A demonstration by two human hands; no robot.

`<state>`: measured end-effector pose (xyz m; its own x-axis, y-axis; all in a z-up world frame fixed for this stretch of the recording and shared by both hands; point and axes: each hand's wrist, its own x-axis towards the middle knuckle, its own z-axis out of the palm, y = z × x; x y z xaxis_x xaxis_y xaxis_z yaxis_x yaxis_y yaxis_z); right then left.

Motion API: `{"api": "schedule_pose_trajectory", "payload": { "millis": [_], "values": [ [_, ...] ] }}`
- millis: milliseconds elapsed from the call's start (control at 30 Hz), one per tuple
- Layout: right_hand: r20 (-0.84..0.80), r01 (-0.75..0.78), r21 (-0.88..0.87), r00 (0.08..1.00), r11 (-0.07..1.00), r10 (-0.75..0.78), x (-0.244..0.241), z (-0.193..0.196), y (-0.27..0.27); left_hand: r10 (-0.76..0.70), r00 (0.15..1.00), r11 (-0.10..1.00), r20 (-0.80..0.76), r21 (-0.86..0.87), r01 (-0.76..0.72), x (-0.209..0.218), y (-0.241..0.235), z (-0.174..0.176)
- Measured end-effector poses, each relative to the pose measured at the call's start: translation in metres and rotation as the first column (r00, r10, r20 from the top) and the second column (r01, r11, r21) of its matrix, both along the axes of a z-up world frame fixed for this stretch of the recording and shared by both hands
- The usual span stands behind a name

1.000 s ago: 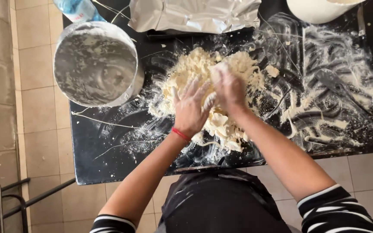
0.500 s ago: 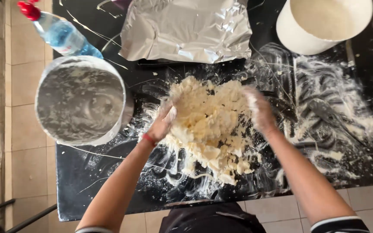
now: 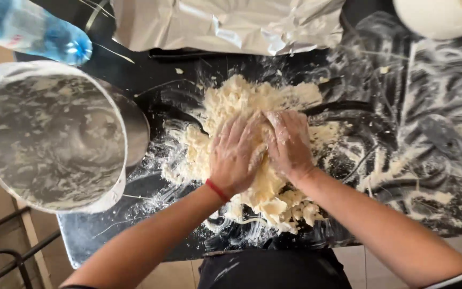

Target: Manually kneading dough on a countertop covered in flour.

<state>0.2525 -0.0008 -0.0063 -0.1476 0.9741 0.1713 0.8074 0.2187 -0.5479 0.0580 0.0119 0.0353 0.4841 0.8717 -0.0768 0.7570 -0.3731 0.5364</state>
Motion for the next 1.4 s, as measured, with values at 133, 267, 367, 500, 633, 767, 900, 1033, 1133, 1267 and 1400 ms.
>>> {"api": "schedule_pose_trajectory", "payload": {
  "millis": [133, 267, 367, 500, 633, 767, 900, 1033, 1133, 1267, 1400],
  "values": [
    [0.042, -0.123, 0.142, 0.992, 0.982, 0.118, 0.015, -0.061, 0.026, 0.028, 0.999, 0.999, 0.038, 0.024, -0.029, 0.014, 0.026, -0.019],
    [0.089, -0.103, 0.177, 0.992, 0.979, 0.089, -0.011, -0.07, 0.063, 0.148, 0.973, 0.989, 0.178, -0.017, -0.147, 0.019, 0.034, -0.025],
    [-0.221, -0.022, -0.521, 0.969, 0.854, -0.109, -0.016, 0.033, 0.086, 0.237, 0.967, 0.964, 0.097, 0.098, -0.247, 0.029, 0.032, -0.017],
    [0.03, 0.022, -0.203, 0.999, 0.979, -0.016, -0.017, 0.012, 0.088, 0.242, 0.953, 0.93, 0.181, 0.237, -0.281, 0.004, 0.006, -0.096],
    [-0.066, 0.198, 0.058, 0.979, 0.978, -0.194, -0.009, 0.036, 0.042, 0.287, 0.93, 0.884, 0.23, 0.311, -0.349, 0.002, 0.004, -0.104],
    [-0.05, 0.129, 0.064, 0.991, 0.99, -0.125, -0.005, 0.074, -0.002, 0.393, 0.912, 0.843, 0.122, 0.349, -0.41, 0.016, 0.022, -0.068],
    [-0.06, 0.149, -0.138, 0.986, 0.979, -0.158, 0.003, 0.092, -0.035, 0.404, 0.899, 0.898, 0.169, 0.116, -0.425, 0.0, 0.026, -0.06],
    [0.062, -0.034, 0.049, 0.998, 0.998, 0.031, 0.033, 0.077, -0.057, 0.057, 0.963, 0.993, 0.264, 0.087, -0.083, -0.076, 0.024, -0.013],
    [0.123, -0.143, 0.205, 0.985, 0.968, 0.119, 0.055, 0.046, -0.027, -0.072, 0.997, 0.985, 0.025, 0.162, 0.067, -0.103, 0.048, -0.037],
    [-0.272, -0.102, 0.082, 0.955, 0.991, 0.121, 0.009, 0.035, -0.017, -0.183, 0.983, 0.983, -0.002, 0.006, 0.184, -0.071, 0.078, -0.048],
    [-0.101, -0.09, 0.282, 0.987, 0.955, 0.123, -0.012, 0.029, -0.043, -0.311, 0.88, 0.949, 0.36, 0.173, 0.265, -0.053, 0.056, -0.153]
  ]
}}
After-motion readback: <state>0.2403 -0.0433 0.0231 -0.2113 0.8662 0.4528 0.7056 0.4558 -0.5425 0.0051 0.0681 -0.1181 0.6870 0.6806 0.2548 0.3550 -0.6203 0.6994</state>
